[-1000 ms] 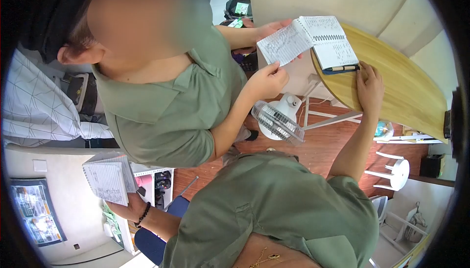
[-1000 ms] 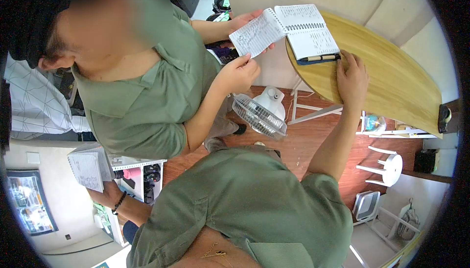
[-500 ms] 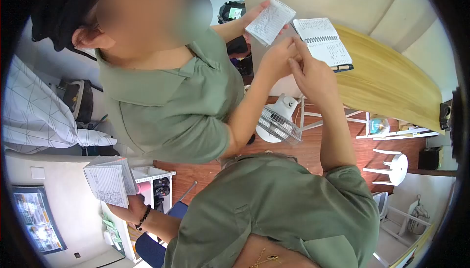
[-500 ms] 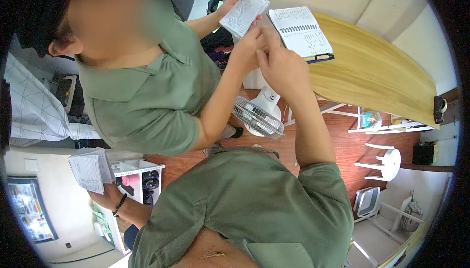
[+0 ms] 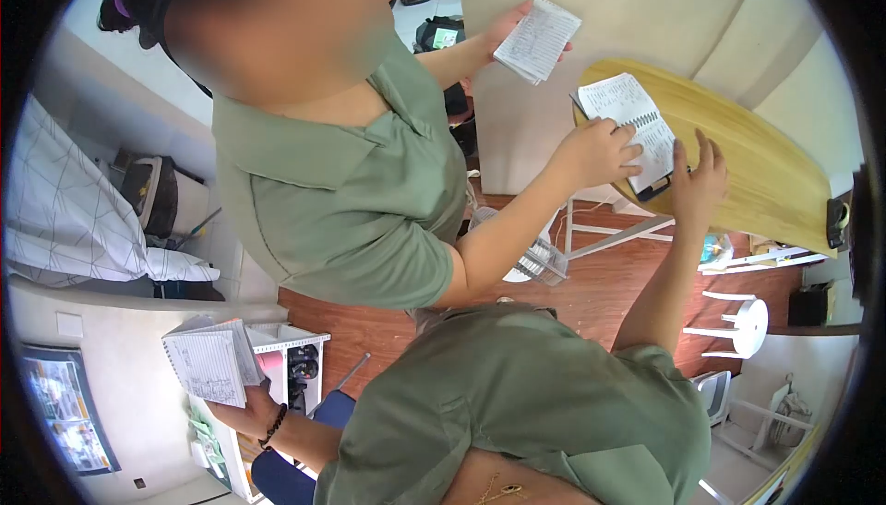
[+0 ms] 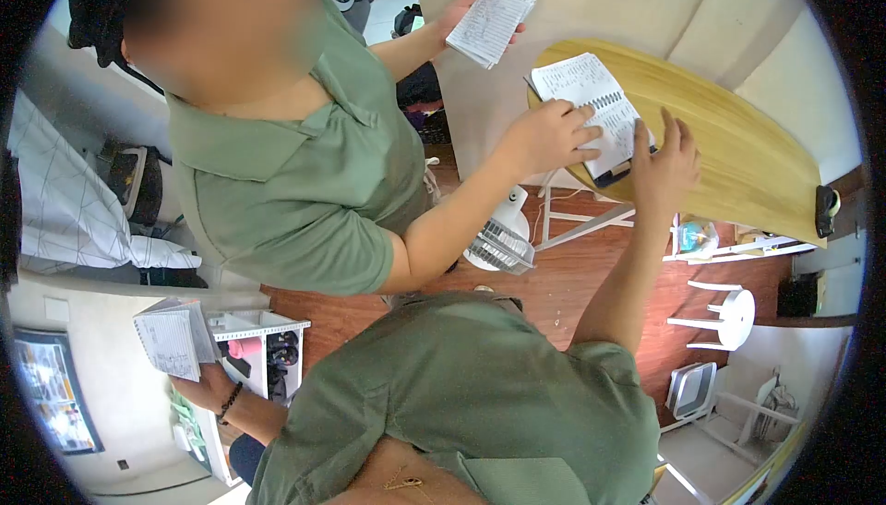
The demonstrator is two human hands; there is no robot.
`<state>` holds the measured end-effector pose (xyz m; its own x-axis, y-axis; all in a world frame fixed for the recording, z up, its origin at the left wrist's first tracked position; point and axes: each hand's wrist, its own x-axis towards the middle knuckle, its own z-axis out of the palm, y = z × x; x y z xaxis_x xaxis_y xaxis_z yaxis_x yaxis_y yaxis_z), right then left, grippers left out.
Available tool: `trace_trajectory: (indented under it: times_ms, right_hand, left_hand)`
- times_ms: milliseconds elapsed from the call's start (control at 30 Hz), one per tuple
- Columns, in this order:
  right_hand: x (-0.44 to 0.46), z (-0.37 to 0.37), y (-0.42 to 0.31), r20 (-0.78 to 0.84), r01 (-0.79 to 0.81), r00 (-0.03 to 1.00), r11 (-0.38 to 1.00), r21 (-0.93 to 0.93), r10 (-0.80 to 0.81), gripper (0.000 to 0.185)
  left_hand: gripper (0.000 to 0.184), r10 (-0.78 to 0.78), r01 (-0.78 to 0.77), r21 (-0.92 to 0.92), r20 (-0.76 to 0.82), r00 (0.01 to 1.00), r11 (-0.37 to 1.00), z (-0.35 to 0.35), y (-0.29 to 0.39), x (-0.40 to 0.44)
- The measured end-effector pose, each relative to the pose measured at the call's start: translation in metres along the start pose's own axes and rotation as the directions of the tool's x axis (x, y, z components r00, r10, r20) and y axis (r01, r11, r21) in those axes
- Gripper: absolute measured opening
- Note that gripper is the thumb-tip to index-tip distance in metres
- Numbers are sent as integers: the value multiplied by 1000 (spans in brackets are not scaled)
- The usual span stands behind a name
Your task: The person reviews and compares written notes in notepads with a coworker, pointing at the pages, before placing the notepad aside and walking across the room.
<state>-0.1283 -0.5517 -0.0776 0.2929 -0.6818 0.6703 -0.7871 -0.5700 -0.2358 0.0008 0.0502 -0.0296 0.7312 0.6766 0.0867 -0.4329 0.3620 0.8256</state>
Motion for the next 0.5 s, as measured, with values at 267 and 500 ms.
trace_trajectory:
  times_ms: [267, 500]
  right_hand:
    - [-2, 26, 49, -102, -204, 970, 968, 148, 220, 40]
    - [-6, 13, 39, -216, -166, 947, 936, 310, 239, 30]
  left_hand:
    - [38, 79, -100, 218, 104, 991, 971, 12, -1, 1]
    - [40, 54, -88, 182, 185, 981, 979, 6, -7, 13]
